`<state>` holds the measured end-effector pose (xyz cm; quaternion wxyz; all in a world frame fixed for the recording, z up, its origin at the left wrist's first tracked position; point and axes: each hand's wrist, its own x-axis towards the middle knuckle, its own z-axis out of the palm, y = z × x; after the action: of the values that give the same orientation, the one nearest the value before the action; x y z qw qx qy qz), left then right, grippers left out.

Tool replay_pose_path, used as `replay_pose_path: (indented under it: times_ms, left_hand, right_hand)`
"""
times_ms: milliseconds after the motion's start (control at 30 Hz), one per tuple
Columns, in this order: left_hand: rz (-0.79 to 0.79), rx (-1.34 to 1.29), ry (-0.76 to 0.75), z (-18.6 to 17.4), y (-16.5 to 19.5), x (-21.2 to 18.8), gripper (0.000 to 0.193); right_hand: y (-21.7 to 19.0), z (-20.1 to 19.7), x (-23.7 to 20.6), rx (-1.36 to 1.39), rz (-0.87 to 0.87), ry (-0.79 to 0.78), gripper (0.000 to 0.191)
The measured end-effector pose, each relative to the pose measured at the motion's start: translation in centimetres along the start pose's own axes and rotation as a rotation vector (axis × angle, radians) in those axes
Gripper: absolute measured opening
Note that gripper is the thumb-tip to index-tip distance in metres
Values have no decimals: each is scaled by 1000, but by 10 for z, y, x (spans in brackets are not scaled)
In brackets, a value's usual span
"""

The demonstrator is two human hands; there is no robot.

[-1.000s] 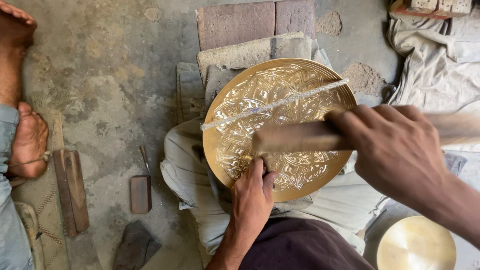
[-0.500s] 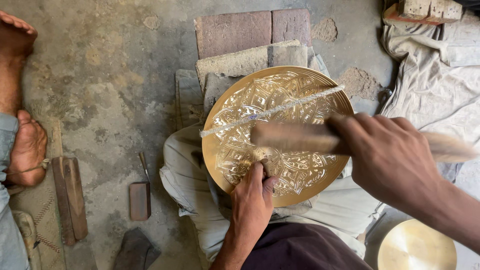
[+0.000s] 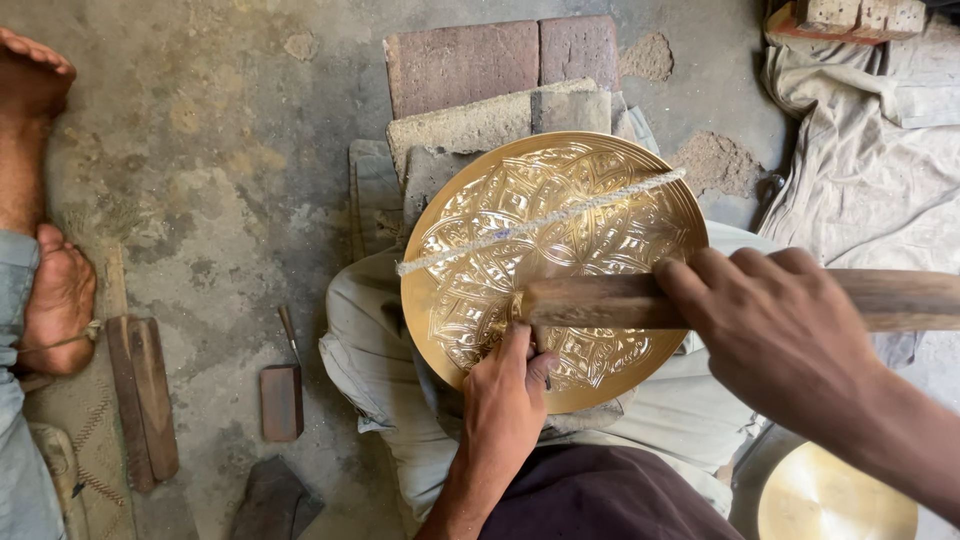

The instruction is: The person sits on the floor with a decorative brass plate resting on their lap and repeatedly strikes a small punch held against the plate using a wooden mallet, working the embossed pattern across the surface. They reposition and rotate the plate by hand between strikes to reach different areas of the design.

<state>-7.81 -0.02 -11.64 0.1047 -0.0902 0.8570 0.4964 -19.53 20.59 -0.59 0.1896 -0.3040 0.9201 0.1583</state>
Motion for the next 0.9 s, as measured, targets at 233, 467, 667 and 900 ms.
replay_pose_path:
  times_ms: [233, 467, 667, 900]
  left_hand:
    - [27, -61, 280, -6, 6, -18, 26]
    - [-5, 47, 260, 2, 2, -21, 28]
    - [-30, 61, 242, 5, 1, -27, 23]
    - [21, 52, 336, 7, 3, -29, 22]
  right_hand:
    - [14, 8, -23, 187, 164, 1, 41]
    - [8, 6, -17, 178, 90, 175, 41]
    - [-9, 0, -1, 495, 181, 29, 59]
    - [-16, -21, 14, 235, -89, 323, 43]
